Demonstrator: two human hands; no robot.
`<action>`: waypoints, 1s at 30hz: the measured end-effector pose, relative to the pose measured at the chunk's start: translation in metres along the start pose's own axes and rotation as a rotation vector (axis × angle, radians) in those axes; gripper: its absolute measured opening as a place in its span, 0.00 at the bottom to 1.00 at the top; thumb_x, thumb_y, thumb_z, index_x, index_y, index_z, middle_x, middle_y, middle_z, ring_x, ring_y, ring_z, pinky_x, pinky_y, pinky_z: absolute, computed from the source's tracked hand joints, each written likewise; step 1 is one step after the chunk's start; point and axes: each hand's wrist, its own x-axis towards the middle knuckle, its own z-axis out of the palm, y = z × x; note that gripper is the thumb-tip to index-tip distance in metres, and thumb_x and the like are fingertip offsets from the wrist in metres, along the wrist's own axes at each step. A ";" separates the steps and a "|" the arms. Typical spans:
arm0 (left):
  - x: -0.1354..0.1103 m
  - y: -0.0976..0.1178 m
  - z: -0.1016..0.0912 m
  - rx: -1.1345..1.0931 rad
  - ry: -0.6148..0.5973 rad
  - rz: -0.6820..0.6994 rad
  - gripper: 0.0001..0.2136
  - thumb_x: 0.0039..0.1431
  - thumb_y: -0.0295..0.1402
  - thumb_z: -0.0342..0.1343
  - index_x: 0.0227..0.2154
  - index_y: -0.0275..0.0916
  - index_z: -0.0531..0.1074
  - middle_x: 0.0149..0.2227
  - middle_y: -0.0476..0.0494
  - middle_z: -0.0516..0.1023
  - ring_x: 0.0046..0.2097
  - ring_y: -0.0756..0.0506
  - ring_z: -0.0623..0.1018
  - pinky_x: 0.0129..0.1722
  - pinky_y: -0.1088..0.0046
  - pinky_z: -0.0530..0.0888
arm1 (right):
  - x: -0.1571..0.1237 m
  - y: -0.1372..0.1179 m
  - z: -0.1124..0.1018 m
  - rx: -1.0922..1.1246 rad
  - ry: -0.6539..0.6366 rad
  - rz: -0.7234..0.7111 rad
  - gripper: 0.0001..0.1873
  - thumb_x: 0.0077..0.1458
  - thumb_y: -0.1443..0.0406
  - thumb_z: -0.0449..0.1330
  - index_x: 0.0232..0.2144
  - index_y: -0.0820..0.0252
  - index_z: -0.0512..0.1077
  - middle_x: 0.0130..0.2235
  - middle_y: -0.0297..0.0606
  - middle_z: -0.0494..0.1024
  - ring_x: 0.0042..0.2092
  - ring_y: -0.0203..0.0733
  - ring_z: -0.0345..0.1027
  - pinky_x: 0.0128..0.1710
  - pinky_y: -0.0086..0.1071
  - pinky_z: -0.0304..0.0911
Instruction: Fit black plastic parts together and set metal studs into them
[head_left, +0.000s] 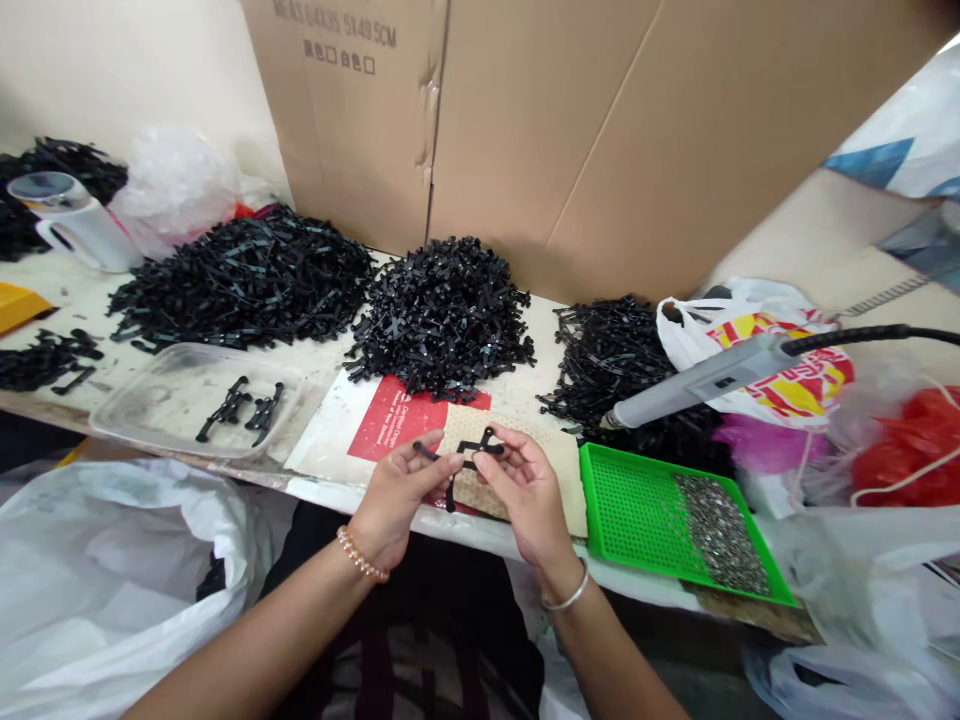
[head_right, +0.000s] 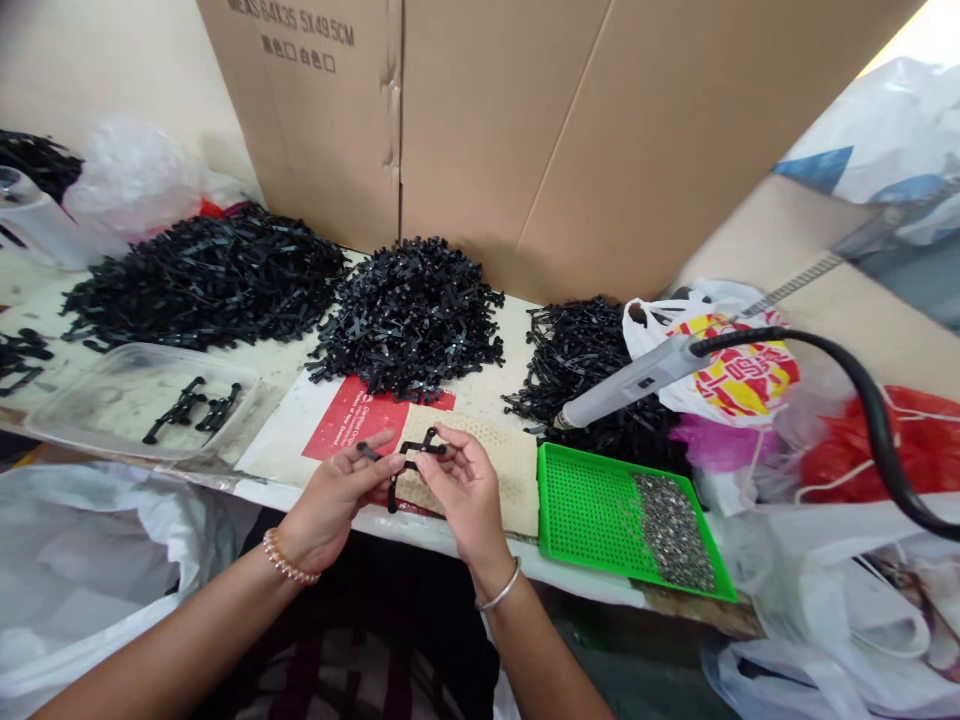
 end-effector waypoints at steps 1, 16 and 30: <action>0.000 -0.001 0.000 -0.023 -0.013 -0.006 0.27 0.38 0.35 0.71 0.43 0.34 0.72 0.23 0.52 0.75 0.22 0.54 0.71 0.24 0.80 0.68 | -0.002 0.003 0.002 -0.020 -0.001 -0.012 0.23 0.48 0.58 0.67 0.45 0.57 0.69 0.38 0.37 0.74 0.39 0.39 0.68 0.42 0.33 0.69; -0.012 -0.007 0.006 -0.068 -0.181 -0.244 0.10 0.42 0.34 0.69 0.29 0.37 0.78 0.30 0.48 0.79 0.31 0.53 0.76 0.34 0.81 0.72 | -0.043 0.018 0.007 -0.789 -0.037 -0.438 0.25 0.64 0.64 0.46 0.62 0.50 0.54 0.42 0.43 0.66 0.45 0.47 0.62 0.46 0.44 0.63; 0.034 0.012 0.065 0.193 -0.202 -0.290 0.02 0.52 0.23 0.60 0.29 0.33 0.76 0.29 0.42 0.81 0.28 0.51 0.79 0.25 0.81 0.75 | 0.011 -0.060 -0.100 -0.489 0.469 -0.503 0.29 0.55 0.55 0.59 0.54 0.59 0.56 0.43 0.42 0.70 0.42 0.41 0.66 0.47 0.37 0.63</action>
